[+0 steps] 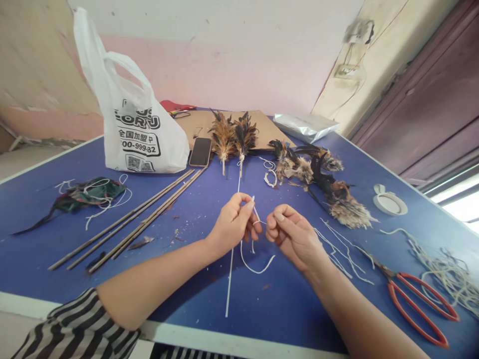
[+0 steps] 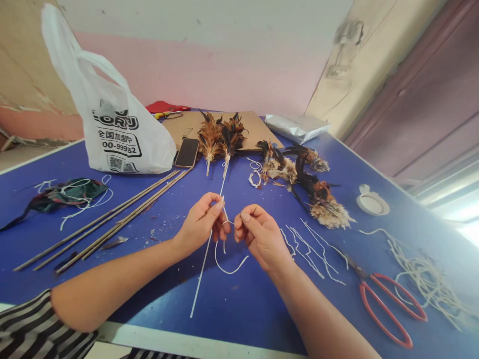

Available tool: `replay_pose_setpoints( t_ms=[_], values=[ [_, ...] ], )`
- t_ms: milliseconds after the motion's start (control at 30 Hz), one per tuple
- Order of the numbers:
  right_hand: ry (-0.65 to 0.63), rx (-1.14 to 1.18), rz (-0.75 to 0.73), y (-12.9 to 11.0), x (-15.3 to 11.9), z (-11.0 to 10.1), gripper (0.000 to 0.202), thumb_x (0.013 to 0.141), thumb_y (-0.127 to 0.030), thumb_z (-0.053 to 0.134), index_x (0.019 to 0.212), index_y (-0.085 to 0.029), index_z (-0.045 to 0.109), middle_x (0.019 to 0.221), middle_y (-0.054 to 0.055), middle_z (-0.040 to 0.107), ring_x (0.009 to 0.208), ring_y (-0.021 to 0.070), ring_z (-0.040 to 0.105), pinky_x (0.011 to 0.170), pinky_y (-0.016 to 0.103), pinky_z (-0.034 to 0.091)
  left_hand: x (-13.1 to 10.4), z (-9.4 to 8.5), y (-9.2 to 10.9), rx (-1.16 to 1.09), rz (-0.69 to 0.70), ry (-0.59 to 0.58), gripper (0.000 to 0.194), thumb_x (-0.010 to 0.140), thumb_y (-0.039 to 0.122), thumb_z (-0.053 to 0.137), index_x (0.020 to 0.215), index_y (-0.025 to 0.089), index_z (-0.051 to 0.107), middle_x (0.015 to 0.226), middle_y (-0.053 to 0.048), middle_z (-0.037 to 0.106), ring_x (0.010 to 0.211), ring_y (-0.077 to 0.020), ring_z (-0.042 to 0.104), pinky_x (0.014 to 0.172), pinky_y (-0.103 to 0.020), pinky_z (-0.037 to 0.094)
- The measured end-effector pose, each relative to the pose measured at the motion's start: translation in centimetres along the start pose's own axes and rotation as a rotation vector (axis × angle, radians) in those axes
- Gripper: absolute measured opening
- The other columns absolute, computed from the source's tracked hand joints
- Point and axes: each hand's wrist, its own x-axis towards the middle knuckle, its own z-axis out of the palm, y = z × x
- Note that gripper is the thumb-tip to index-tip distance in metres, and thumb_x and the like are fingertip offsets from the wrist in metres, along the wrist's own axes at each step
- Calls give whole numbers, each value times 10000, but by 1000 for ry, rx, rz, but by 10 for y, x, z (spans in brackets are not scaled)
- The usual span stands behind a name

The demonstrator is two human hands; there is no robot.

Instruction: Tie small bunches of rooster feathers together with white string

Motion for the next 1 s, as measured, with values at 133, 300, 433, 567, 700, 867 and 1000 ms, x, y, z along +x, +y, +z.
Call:
replay_pose_setpoints(
  t_ms=[133,300,433,567,700,867,1000],
  values=[
    [32,-202,44,6,1,2,193,724,-333,616,768,-175,513,498,-50,501,406,62,401,429,213,347,-5,0,0,229,117,2,219,848,408,371,906,198,396,534,39,550,382,-85,511,382,-173,377],
    [65,-340,89,9,0,1,207,683,-320,652,742,-149,550,449,-58,474,371,40,356,381,186,273,-8,1,0,302,133,-76,209,844,393,388,895,192,415,514,46,536,374,-71,486,401,-170,370],
    [58,-183,119,6,1,-1,211,688,-317,650,669,-146,527,405,-69,425,349,18,269,360,175,186,-4,1,0,103,-19,-171,260,823,436,407,888,184,410,553,24,563,410,-90,523,385,-176,374],
    [131,-63,88,5,3,-3,195,683,-298,665,675,-153,535,374,-98,334,340,12,218,351,168,156,4,0,-3,-16,-136,-236,326,712,418,584,858,156,457,583,4,579,449,-97,542,392,-182,393],
    [152,-39,89,7,4,-3,190,678,-291,671,680,-159,534,361,-102,331,324,10,204,339,168,148,6,0,-5,19,-185,-246,306,650,386,654,736,128,512,560,-3,575,423,-71,508,376,-163,372],
    [157,-23,63,7,5,-5,179,682,-291,669,687,-167,540,318,-110,318,296,14,190,326,169,158,5,-3,-4,-56,-252,-293,296,755,425,526,738,130,535,521,-10,586,380,-58,482,339,-142,303],
    [145,-22,60,6,6,-5,172,687,-291,663,683,-171,540,304,-113,304,291,17,183,320,169,169,6,-5,-4,-176,-338,-308,279,755,422,525,745,143,522,467,18,553,348,-51,451,324,-136,265]
  ],
)
